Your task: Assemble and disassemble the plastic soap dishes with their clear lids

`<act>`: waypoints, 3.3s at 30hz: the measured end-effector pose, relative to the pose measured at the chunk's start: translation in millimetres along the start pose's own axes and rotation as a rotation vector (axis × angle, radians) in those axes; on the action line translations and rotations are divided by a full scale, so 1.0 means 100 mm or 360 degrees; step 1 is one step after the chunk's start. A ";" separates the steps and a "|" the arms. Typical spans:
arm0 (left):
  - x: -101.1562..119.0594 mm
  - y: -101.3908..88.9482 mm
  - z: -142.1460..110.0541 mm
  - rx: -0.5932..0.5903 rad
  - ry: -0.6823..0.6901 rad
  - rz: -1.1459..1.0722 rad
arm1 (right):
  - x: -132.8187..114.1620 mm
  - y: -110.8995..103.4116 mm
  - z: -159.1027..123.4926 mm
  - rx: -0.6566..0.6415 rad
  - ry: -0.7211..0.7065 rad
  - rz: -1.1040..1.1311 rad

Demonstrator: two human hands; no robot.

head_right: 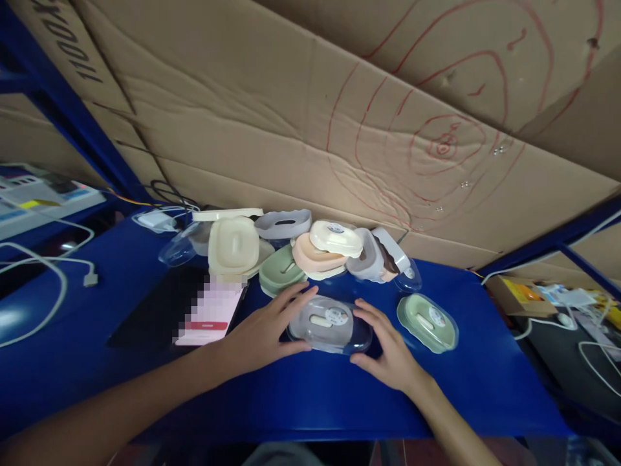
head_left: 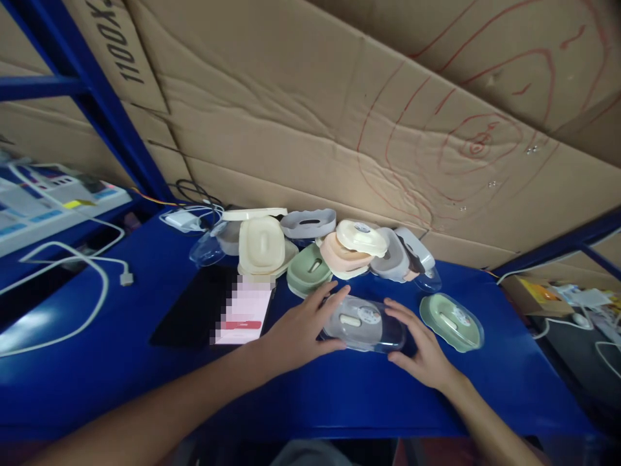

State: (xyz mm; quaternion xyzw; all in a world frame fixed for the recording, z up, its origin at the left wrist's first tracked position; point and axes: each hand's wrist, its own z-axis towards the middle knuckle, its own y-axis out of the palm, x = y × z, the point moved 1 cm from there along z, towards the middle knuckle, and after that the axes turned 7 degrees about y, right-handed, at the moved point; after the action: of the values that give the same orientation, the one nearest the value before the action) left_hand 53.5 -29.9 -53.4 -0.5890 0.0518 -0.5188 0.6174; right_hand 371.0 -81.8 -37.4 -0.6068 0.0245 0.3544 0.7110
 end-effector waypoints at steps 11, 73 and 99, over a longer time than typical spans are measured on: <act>-0.11 0.06 -0.02 0.0046 0.0113 0.0015 | 0.07 0.24 0.41 -0.0055 -0.0326 -0.0141; 0.15 -0.49 0.06 0.0807 0.0393 0.0681 | -0.03 0.16 0.55 0.0146 -0.0176 -0.0523; -0.63 -0.69 0.11 0.0384 -0.0642 0.1313 | -0.19 0.27 0.39 -0.0094 -0.0371 -0.0239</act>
State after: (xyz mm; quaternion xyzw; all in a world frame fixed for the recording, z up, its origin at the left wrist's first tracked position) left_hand -7.8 38.3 -30.5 -0.5324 0.0999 -0.1077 0.8337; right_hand 326.6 -55.8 -41.5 -0.5824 -0.1144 0.3688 0.7153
